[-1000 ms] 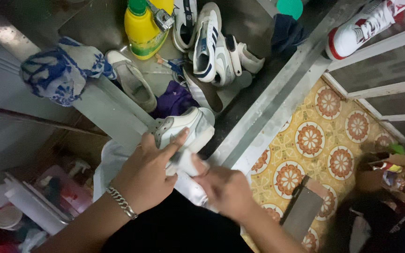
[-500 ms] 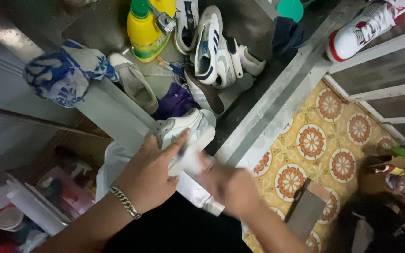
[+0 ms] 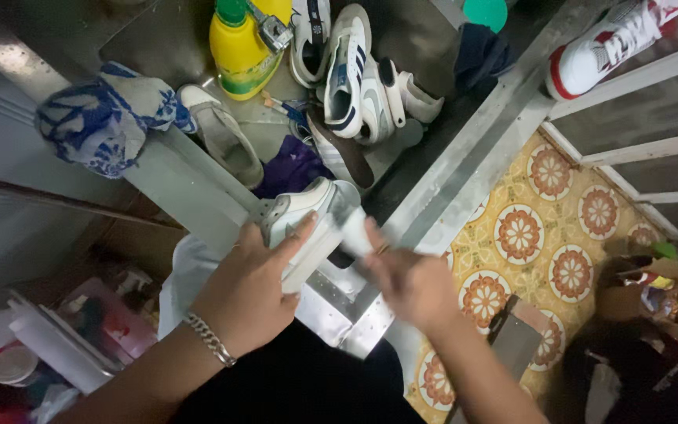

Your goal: The person cleans sneakers in a sink by scrubbing the soles with a brush and wiping the surfaces with a cloth. They use a small tool to clean the edges of a shoe.

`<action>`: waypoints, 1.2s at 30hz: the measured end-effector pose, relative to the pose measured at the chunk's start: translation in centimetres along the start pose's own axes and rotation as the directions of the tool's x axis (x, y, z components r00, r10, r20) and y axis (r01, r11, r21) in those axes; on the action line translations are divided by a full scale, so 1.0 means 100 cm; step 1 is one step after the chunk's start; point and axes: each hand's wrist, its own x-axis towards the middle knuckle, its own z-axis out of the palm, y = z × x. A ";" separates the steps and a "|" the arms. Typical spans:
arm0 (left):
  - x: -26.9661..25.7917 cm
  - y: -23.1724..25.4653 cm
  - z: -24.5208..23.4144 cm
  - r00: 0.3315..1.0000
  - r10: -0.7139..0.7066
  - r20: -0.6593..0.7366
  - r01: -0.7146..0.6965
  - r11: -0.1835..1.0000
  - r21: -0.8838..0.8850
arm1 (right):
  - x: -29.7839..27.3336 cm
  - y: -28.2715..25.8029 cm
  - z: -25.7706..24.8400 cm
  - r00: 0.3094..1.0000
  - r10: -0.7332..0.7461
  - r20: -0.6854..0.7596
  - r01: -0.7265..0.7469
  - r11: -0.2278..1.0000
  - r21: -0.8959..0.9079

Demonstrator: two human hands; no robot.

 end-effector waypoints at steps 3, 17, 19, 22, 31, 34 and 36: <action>-0.001 0.003 -0.001 1.000 -0.014 0.003 0.014 0.999 -0.030 | -0.016 -0.026 0.002 0.992 -0.118 0.049 0.117 0.993 0.030; -0.001 0.005 -0.001 0.995 -0.061 0.083 0.061 0.998 0.003 | 0.000 0.008 0.005 0.999 0.033 0.020 -0.033 0.999 0.026; 0.001 0.007 -0.004 0.999 -0.037 0.030 0.037 0.999 -0.003 | -0.015 -0.021 0.005 0.977 -0.192 -0.088 0.202 0.973 0.114; 0.001 0.006 -0.003 1.000 -0.005 0.005 0.005 1.000 -0.024 | -0.004 -0.009 0.001 1.000 -0.027 -0.006 0.027 0.991 0.129; 0.001 0.007 -0.002 0.994 -0.059 0.094 0.058 0.998 0.011 | -0.015 0.003 0.013 0.998 -0.025 -0.050 0.031 0.990 0.136; 0.000 0.006 0.000 0.999 -0.006 0.044 0.007 1.000 -0.009 | -0.018 -0.011 0.010 0.997 0.039 0.066 -0.042 0.999 0.035; 0.000 0.004 0.002 1.000 0.012 0.028 -0.012 1.000 0.018 | -0.022 -0.021 0.009 0.991 0.001 0.131 -0.008 0.999 0.053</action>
